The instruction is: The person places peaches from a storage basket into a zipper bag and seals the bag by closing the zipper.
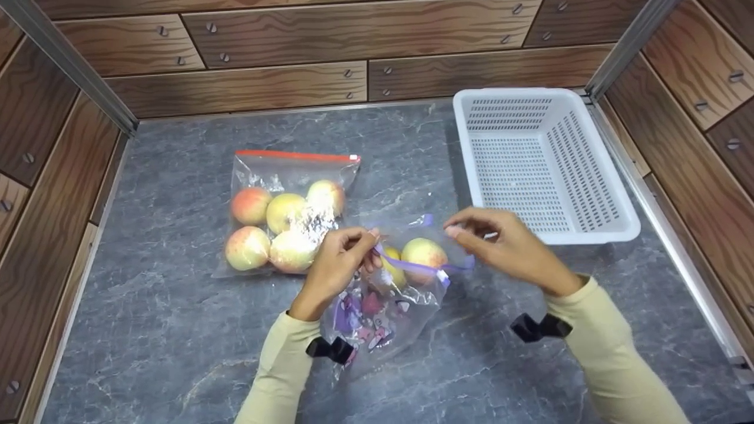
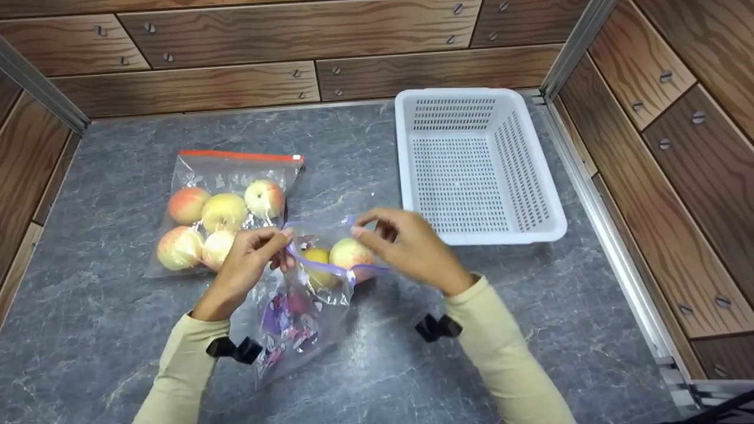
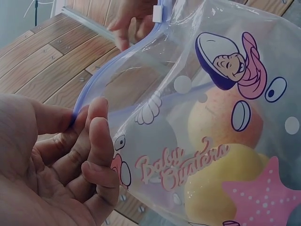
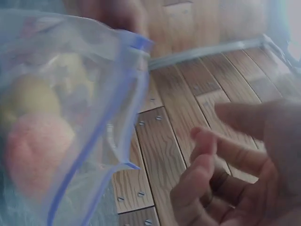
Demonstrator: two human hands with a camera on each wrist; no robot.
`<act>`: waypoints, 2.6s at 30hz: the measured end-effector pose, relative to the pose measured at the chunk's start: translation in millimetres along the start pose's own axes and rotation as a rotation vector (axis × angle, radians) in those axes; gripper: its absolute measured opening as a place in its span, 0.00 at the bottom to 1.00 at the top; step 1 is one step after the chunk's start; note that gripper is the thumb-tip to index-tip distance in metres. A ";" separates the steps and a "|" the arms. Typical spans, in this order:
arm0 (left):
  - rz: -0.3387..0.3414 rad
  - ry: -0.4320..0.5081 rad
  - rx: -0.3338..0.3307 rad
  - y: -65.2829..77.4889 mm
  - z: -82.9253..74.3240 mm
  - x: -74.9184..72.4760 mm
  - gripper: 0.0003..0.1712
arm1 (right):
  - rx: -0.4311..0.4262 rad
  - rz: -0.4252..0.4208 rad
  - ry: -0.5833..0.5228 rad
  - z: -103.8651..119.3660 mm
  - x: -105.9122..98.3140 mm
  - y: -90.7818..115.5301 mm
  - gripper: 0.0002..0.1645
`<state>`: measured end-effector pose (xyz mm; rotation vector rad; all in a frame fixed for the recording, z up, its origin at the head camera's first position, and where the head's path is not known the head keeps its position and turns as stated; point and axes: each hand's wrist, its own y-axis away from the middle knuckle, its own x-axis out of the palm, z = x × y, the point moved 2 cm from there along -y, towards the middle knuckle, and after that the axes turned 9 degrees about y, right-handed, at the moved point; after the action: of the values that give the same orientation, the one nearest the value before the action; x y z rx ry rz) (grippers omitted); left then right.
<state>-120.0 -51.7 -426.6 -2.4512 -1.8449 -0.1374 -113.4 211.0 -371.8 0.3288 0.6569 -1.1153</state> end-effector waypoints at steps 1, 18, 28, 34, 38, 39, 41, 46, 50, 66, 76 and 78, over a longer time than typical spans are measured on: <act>-0.001 0.002 -0.001 -0.1 -0.9 0.1 0.17 | -0.002 0.005 0.045 2.2 3.3 1.6 0.10; 0.005 0.007 0.015 -0.7 -2.4 1.7 0.17 | 0.021 0.123 0.173 16.6 25.8 10.8 0.04; 0.006 0.034 0.043 -3.5 -8.6 2.5 0.18 | -0.035 0.018 0.187 24.8 20.8 10.7 0.02; -0.001 0.078 0.071 -7.1 -14.5 2.7 0.19 | -0.162 -0.109 0.229 29.0 12.0 6.8 0.04; -0.022 0.106 0.081 -7.7 -17.5 1.8 0.19 | -0.243 -0.180 0.261 31.0 10.5 2.2 0.04; -0.030 0.108 0.080 -7.7 -18.1 1.7 0.19 | -0.257 -0.196 0.263 31.4 10.5 1.2 0.04; -0.044 0.109 0.079 -8.0 -19.3 1.5 0.19 | -0.283 -0.229 0.277 32.1 10.1 -0.5 0.04; -0.072 0.129 0.093 -8.0 -23.3 1.8 0.19 | -0.346 -0.295 0.317 34.6 8.1 -4.3 0.03; -0.095 0.146 0.107 -8.4 -26.8 2.7 0.18 | -0.394 -0.339 0.316 37.6 5.1 -7.1 0.04; -0.187 0.170 0.128 -2.7 -33.6 3.3 0.21 | -0.564 -0.452 0.307 58.1 1.0 -16.8 0.08; -0.214 0.173 0.109 0.4 -34.0 3.0 0.22 | -0.615 -0.436 0.284 61.5 0.7 -20.2 0.04; -0.219 0.185 0.112 1.5 -33.9 2.1 0.24 | -0.628 -0.439 0.276 61.6 0.8 -21.0 0.04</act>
<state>-119.0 -53.8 -392.7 -2.0825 -1.9747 -0.2553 -112.5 167.6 -323.4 -0.2199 1.3255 -1.2184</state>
